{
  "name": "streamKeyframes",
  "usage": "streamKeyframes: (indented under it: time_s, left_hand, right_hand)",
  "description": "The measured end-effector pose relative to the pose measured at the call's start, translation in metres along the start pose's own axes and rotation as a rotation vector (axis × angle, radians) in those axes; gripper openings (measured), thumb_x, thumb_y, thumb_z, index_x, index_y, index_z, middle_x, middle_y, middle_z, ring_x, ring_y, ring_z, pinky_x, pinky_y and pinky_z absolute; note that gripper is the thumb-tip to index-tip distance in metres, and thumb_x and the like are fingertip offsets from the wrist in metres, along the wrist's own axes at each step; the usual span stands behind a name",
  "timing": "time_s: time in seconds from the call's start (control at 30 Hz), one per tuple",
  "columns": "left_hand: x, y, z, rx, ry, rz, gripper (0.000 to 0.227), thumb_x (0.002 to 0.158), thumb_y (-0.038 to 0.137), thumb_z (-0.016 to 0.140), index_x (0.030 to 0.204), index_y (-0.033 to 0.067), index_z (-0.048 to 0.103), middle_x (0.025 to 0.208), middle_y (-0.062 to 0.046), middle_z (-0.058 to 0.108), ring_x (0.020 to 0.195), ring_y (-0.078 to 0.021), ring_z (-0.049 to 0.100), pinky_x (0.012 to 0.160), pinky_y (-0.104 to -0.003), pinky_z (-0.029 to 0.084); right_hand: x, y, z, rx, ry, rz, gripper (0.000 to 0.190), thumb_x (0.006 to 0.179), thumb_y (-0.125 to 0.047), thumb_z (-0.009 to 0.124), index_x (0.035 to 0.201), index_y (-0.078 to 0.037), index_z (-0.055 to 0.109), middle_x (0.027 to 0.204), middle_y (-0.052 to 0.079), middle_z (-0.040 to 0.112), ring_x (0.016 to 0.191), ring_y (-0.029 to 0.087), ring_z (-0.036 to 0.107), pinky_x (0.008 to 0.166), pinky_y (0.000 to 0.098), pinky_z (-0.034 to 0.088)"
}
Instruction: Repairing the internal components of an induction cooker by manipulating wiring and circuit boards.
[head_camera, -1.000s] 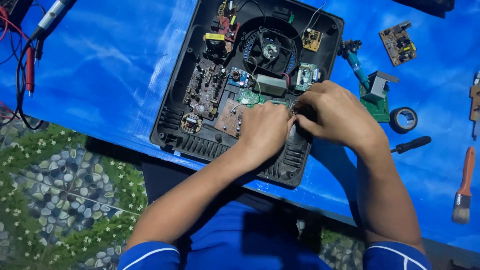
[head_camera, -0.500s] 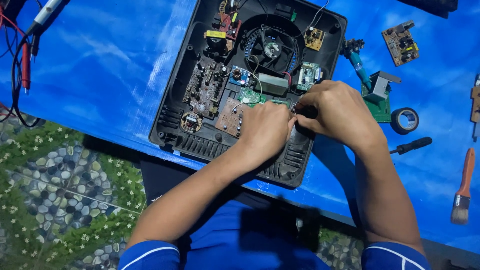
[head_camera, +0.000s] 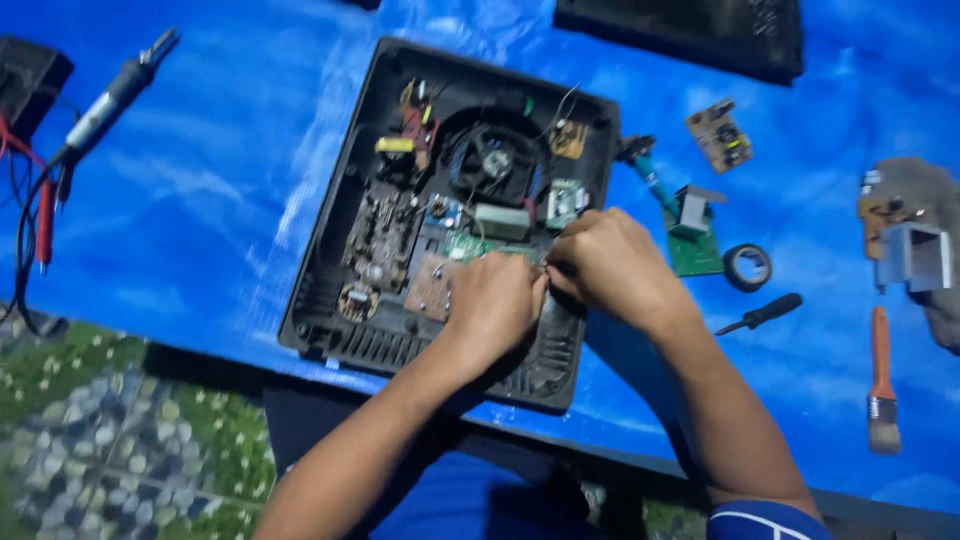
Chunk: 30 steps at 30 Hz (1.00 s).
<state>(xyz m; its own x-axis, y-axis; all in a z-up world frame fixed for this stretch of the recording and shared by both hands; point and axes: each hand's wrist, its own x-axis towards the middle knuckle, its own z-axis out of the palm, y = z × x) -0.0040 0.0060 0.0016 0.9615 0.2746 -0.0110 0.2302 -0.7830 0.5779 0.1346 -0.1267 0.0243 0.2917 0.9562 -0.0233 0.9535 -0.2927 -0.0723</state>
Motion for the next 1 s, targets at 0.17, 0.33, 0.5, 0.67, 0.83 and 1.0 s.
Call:
streamKeyframes:
  time_s: [0.17,0.33,0.5,0.67,0.83,1.0]
  left_hand:
    - [-0.002,-0.001,0.001,0.007,-0.045,-0.007,0.028,0.088,0.027,0.066,0.075,0.0054,0.079,0.066,-0.026,0.07,0.072,-0.0526,0.072,0.06,-0.054,0.057]
    - [-0.001,-0.005,0.005,0.036,-0.047,-0.027,0.027,0.089,0.029,0.065,0.078,0.0096,0.081,0.067,-0.025,0.07,0.073,-0.0513,0.072,0.059,-0.053,0.058]
    - [-0.002,-0.002,-0.002,0.015,-0.076,-0.061,0.027,0.089,0.031,0.065,0.082,0.0117,0.082,0.07,-0.025,0.072,0.077,-0.0504,0.073,0.063,-0.053,0.059]
    - [0.002,-0.004,0.0,-0.009,-0.127,-0.087,0.027,0.091,0.032,0.065,0.087,0.0129,0.083,0.074,-0.025,0.073,0.079,-0.0501,0.073,0.065,-0.052,0.059]
    - [0.001,-0.004,0.002,0.001,-0.106,-0.084,0.026,0.09,0.031,0.065,0.083,0.0136,0.083,0.071,-0.023,0.072,0.078,-0.0487,0.073,0.066,-0.052,0.06]
    - [0.002,-0.007,0.005,0.03,-0.119,-0.094,0.028,0.09,0.034,0.065,0.082,0.0136,0.083,0.071,-0.022,0.072,0.079,-0.048,0.073,0.067,-0.052,0.06]
  right_hand:
    - [0.003,0.002,0.017,-0.012,0.057,0.014,0.013,0.07,-0.032,0.083,0.072,-0.021,0.077,0.073,0.0,0.073,0.078,0.026,0.072,0.066,0.0389,0.057]
    - [0.007,-0.005,0.013,-0.048,0.062,-0.006,0.016,0.07,-0.028,0.082,0.065,-0.014,0.075,0.064,0.003,0.07,0.069,0.029,0.07,0.06,0.0387,0.055]
    - [0.006,-0.006,0.011,-0.017,0.076,0.007,0.017,0.071,-0.026,0.082,0.061,-0.014,0.074,0.059,0.004,0.069,0.066,0.028,0.07,0.058,0.0358,0.054]
    - [0.008,-0.008,0.002,0.063,-0.003,0.047,0.013,0.074,-0.022,0.081,0.067,-0.011,0.078,0.065,0.007,0.073,0.07,0.029,0.072,0.062,0.0355,0.055]
    - [0.006,-0.013,0.0,0.088,0.005,0.102,0.018,0.075,-0.022,0.077,0.062,-0.01,0.074,0.061,0.008,0.071,0.069,0.032,0.071,0.06,0.0395,0.055]
    - [0.006,-0.016,-0.002,0.101,-0.013,0.162,0.019,0.078,-0.025,0.078,0.064,-0.014,0.075,0.063,0.006,0.072,0.07,0.028,0.072,0.062,0.0359,0.056]
